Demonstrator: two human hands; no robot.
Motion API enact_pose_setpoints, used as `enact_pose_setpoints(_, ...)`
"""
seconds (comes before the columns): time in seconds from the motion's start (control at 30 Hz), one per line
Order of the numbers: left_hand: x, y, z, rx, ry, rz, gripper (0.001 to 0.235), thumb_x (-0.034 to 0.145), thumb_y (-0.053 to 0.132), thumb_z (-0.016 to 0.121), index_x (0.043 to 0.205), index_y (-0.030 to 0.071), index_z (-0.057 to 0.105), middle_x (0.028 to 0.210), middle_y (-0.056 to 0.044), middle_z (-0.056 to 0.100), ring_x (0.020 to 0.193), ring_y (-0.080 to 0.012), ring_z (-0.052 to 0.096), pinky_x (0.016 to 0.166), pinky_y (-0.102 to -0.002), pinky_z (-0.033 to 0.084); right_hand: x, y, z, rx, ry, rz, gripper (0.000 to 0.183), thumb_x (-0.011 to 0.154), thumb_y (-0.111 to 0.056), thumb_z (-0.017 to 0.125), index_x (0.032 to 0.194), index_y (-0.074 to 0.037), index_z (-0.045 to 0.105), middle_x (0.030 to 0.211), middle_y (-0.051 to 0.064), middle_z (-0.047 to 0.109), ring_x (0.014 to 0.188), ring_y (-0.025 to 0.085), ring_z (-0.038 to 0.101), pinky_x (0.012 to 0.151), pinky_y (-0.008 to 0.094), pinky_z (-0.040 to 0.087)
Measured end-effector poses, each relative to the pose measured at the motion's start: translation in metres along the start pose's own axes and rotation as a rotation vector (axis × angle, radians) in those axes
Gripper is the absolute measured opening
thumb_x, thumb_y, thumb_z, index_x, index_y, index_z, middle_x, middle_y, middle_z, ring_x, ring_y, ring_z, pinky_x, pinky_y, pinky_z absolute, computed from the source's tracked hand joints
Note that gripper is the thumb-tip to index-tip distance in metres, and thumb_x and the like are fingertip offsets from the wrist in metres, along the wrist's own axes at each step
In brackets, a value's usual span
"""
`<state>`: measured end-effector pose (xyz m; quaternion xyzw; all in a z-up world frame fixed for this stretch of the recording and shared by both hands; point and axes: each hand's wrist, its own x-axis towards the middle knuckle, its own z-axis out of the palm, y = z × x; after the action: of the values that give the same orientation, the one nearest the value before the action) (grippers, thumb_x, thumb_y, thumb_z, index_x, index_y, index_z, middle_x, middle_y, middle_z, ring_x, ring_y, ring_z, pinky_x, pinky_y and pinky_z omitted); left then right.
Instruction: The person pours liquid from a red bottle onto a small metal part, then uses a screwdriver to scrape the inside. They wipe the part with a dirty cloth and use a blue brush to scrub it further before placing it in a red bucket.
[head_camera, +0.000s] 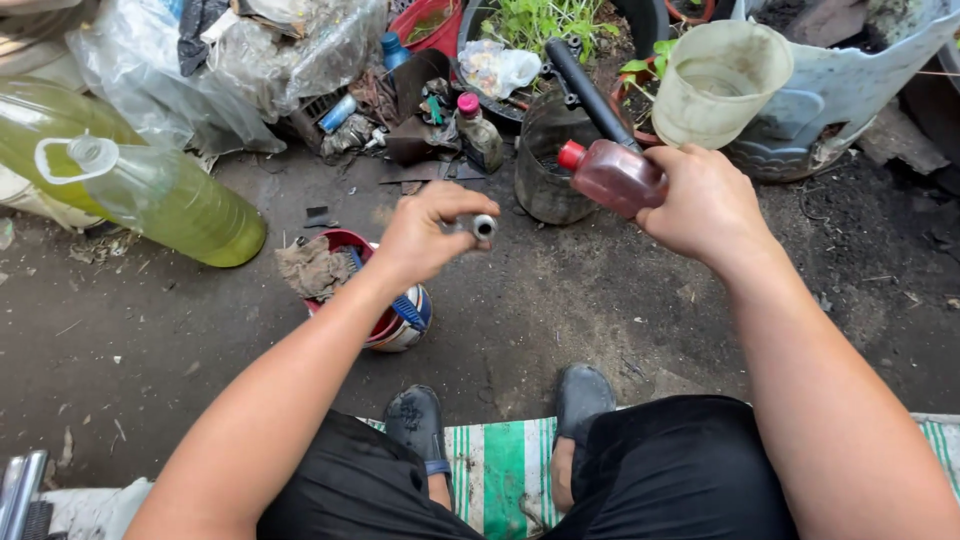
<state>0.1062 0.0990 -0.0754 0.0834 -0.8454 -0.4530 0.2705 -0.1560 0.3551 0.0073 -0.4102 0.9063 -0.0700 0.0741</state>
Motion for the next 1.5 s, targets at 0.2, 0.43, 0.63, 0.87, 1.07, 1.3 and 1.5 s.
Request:
enact_pose_setpoints(0.2, -0.034, 0.034, 0.005, -0.158, -0.044, 0.05, 0.036, 0.081, 0.018, 0.102, 0.114, 0.022, 0.088, 0.116, 0.0, 0.086, 0.114, -0.0203, 0.067, 0.104, -0.036, 0.055, -0.003, -0.009, -0.004, -0.027, -0.037, 0.003, 0.074, 0.079, -0.033, 0.082, 0.151, -0.019, 0.073, 0.13, 0.015, 0.076, 0.127, 0.043, 0.071, 0.101, 0.066, 0.06)
enact_pose_setpoints(0.43, -0.043, 0.058, -0.01, -0.017, -0.096, 0.155, 0.037, 0.087, 0.002, 0.089, 0.119, 0.019, 0.085, 0.12, 0.0, 0.084, 0.114, -0.0215, 0.067, 0.107, -0.038, 0.052, -0.011, -0.036, -0.021, -0.045, -0.128, 0.068, 0.057, 0.079, -0.027, 0.081, 0.135, -0.021, 0.076, 0.12, 0.016, 0.079, 0.111, 0.046, 0.073, 0.088, 0.059, 0.059)
enact_pose_setpoints(0.63, -0.043, 0.065, -0.014, 0.042, -0.036, 0.159, 0.03, 0.085, 0.009, 0.095, 0.112, 0.02, 0.085, 0.112, 0.002, 0.083, 0.109, -0.0195, 0.069, 0.105, -0.038, 0.052, -0.009, -0.043, -0.023, -0.055, -0.174, 0.099, 0.059, 0.08, -0.023, 0.079, 0.139, -0.02, 0.074, 0.119, 0.018, 0.08, 0.109, 0.047, 0.074, 0.086, 0.06, 0.06)
enact_pose_setpoints(0.87, -0.043, 0.067, -0.018, 0.04, -0.011, 0.191, 0.036, 0.082, -0.003, 0.087, 0.111, 0.017, 0.084, 0.113, 0.0, 0.082, 0.11, -0.0213, 0.069, 0.107, -0.039, 0.052, -0.006, -0.041, -0.016, -0.087, -0.207, 0.099, 0.057, 0.082, -0.024, 0.08, 0.138, -0.019, 0.074, 0.123, 0.016, 0.08, 0.112, 0.046, 0.074, 0.089, 0.06, 0.061)
enact_pose_setpoints(1.07, -0.039, 0.047, -0.033, 0.171, 0.063, 0.185, 0.033, 0.085, -0.002, 0.086, 0.112, 0.017, 0.083, 0.114, -0.001, 0.083, 0.111, -0.024, 0.066, 0.103, -0.042, 0.05, -0.001, -0.037, 0.0, -0.106, -0.232, 0.027, 0.057, 0.079, -0.028, 0.083, 0.135, -0.019, 0.075, 0.124, 0.016, 0.079, 0.113, 0.045, 0.075, 0.091, 0.058, 0.06)
enact_pose_setpoints(1.3, -0.056, 0.052, -0.126, 0.335, 0.483, -0.212, 0.041, 0.083, 0.011, 0.101, 0.118, 0.02, 0.084, 0.12, -0.004, 0.082, 0.114, -0.0204, 0.07, 0.09, -0.037, 0.056, 0.001, -0.063, 0.038, -0.053, -0.237, -0.104, 0.047, 0.077, -0.035, 0.086, 0.117, -0.012, 0.075, 0.107, 0.018, 0.082, 0.101, 0.045, 0.076, 0.084, 0.054, 0.058)
enact_pose_setpoints(1.5, -0.086, 0.021, -0.173, 0.343, 0.62, -0.296, 0.037, 0.083, 0.004, 0.096, 0.115, 0.017, 0.083, 0.114, 0.001, 0.08, 0.102, -0.0117, 0.073, 0.075, -0.027, 0.061, 0.005, -0.084, 0.057, -0.066, -0.318, -0.027, 0.064, 0.083, -0.038, 0.086, 0.139, -0.014, 0.067, 0.118, 0.02, 0.083, 0.11, 0.045, 0.077, 0.087, 0.055, 0.06)
